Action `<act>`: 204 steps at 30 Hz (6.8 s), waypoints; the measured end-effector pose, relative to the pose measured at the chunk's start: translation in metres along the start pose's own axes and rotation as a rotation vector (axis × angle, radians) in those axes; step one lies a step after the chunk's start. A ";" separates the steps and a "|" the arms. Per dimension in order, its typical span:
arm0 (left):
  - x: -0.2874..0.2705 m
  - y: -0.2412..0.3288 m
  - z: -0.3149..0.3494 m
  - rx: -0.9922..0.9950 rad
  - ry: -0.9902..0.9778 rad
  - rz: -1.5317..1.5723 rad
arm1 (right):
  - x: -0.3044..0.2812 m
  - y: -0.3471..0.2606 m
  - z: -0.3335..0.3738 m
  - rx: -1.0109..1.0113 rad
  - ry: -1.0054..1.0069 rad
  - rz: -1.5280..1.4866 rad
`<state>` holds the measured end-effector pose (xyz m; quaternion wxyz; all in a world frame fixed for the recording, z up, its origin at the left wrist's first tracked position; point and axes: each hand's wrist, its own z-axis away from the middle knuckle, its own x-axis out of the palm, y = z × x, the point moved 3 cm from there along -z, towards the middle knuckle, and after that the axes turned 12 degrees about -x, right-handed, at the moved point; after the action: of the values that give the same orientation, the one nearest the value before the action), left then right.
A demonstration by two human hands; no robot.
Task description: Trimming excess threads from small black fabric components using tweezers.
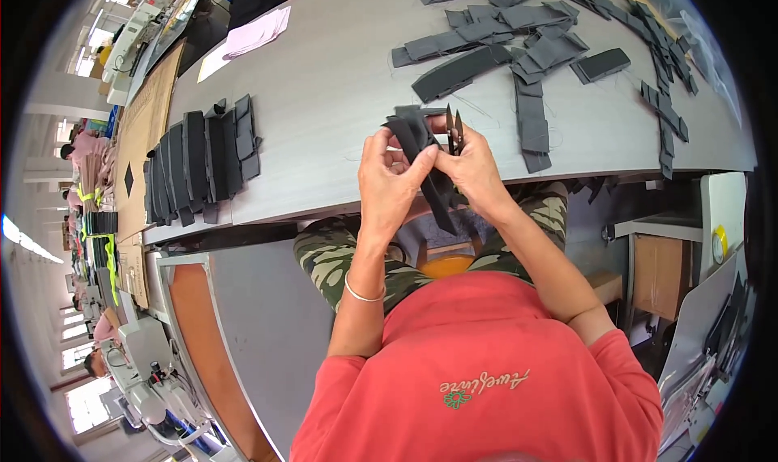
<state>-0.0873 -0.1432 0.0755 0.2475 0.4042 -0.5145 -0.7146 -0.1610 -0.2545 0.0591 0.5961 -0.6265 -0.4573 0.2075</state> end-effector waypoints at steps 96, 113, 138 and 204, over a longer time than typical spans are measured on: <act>0.035 -0.017 -0.024 -0.191 -0.420 0.361 | -0.074 -0.018 0.002 -0.277 -0.496 1.141; 0.037 -0.018 -0.024 -0.147 -0.429 0.370 | -0.083 -0.006 -0.009 -0.533 -0.628 1.103; 0.035 -0.021 -0.012 -0.203 -0.473 0.424 | -0.064 -0.012 0.013 -0.530 -0.523 1.148; 0.035 -0.021 -0.011 -0.151 -0.462 0.496 | -0.048 -0.004 0.023 -0.687 -0.446 1.320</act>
<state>-0.0964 -0.1689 0.0427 0.3198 0.0752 -0.5852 -0.7413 -0.2045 -0.2819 0.0445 0.0153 -0.8623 -0.1374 0.4872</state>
